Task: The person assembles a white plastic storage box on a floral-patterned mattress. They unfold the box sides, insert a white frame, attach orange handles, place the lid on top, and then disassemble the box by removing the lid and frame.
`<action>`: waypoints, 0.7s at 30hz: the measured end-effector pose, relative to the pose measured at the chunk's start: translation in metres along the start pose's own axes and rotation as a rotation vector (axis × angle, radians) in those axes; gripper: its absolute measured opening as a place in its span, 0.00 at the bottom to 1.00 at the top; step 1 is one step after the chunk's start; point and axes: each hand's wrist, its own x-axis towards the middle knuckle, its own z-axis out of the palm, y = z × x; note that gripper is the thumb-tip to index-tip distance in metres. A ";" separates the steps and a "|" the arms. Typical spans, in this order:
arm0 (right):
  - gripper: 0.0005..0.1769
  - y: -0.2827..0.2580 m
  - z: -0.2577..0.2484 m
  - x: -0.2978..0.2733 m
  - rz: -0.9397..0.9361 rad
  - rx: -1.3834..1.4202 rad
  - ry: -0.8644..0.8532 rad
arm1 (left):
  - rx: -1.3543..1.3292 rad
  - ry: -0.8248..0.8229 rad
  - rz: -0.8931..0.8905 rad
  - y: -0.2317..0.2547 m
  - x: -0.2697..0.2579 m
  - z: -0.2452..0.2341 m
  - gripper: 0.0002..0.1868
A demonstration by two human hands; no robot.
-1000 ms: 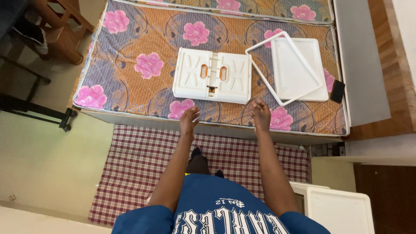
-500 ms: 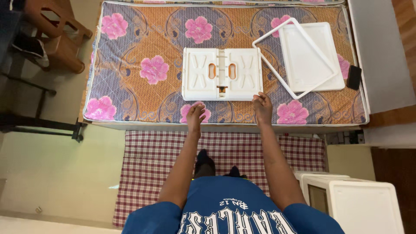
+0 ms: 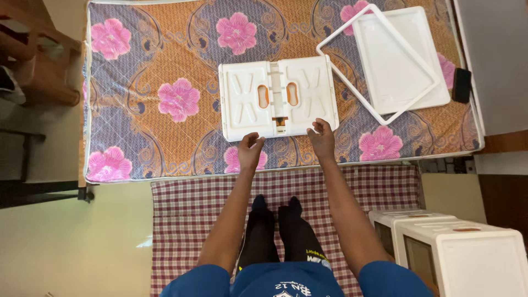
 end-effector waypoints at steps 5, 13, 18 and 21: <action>0.32 0.029 0.020 0.018 0.066 -0.231 -0.060 | 0.237 -0.052 0.013 -0.008 0.022 0.023 0.27; 0.38 0.069 0.055 0.047 -0.240 -0.513 -0.228 | 0.614 -0.253 0.319 -0.040 0.062 0.058 0.30; 0.42 0.077 0.070 0.052 -0.261 -0.895 -0.456 | 0.855 -0.338 0.337 -0.059 0.072 0.077 0.34; 0.43 0.081 0.083 0.050 -0.258 -1.066 -0.479 | 1.028 -0.306 0.362 -0.065 0.072 0.085 0.40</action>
